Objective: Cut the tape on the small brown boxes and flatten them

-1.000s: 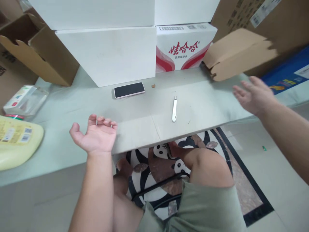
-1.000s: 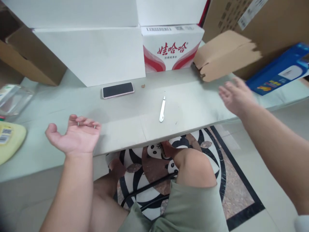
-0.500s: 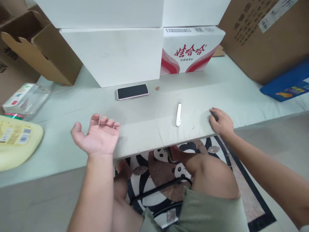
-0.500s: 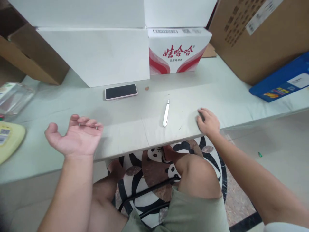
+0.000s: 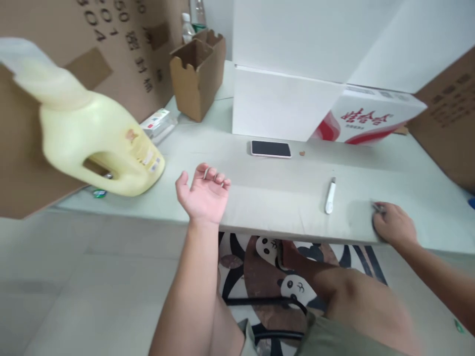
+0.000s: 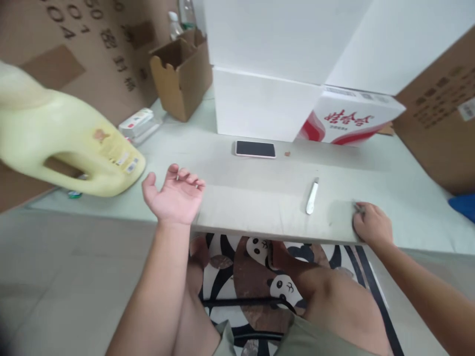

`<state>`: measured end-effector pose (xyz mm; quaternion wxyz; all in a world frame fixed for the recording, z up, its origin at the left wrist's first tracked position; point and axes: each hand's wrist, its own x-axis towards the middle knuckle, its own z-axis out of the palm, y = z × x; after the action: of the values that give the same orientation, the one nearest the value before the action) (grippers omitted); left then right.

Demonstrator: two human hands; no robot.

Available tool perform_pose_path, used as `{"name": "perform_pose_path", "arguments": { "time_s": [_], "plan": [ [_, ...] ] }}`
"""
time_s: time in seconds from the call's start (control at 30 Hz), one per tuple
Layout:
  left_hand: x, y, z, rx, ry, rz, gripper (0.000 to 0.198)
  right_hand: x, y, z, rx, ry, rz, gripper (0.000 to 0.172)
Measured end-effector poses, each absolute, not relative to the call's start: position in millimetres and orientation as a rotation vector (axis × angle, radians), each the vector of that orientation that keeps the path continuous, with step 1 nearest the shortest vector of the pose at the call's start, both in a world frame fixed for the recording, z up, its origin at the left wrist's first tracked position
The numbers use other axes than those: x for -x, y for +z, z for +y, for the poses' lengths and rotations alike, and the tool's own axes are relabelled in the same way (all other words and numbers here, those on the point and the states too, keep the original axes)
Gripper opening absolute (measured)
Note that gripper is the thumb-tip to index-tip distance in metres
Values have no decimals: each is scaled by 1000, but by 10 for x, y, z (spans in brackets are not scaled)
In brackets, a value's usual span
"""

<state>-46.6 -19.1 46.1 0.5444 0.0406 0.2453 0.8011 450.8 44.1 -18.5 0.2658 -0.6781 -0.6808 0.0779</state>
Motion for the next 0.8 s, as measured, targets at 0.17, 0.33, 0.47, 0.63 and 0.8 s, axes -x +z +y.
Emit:
{"name": "perform_pose_path", "arguments": {
  "time_s": [0.17, 0.33, 0.47, 0.63, 0.8],
  "plan": [
    [670, 487, -278, -27, 1902, 450, 36, -3335, 153, 734, 1693, 145, -1929, 13],
    [749, 516, -336, -100, 1812, 366, 42, -1657, 393, 1201, 1258, 253, -2234, 20],
    [769, 495, -395, -329, 1635, 266, 48, -396, 513, 1736, 956, 336, -2428, 35],
    [820, 435, -376, -492, 1558, 192, 44, 782, 758, 2350, 1096, 367, -2374, 67],
    [910, 427, -380, -543, 1528, 154, 42, 1239, 939, 2758, 1256, 499, -2203, 68]
  ]
}}
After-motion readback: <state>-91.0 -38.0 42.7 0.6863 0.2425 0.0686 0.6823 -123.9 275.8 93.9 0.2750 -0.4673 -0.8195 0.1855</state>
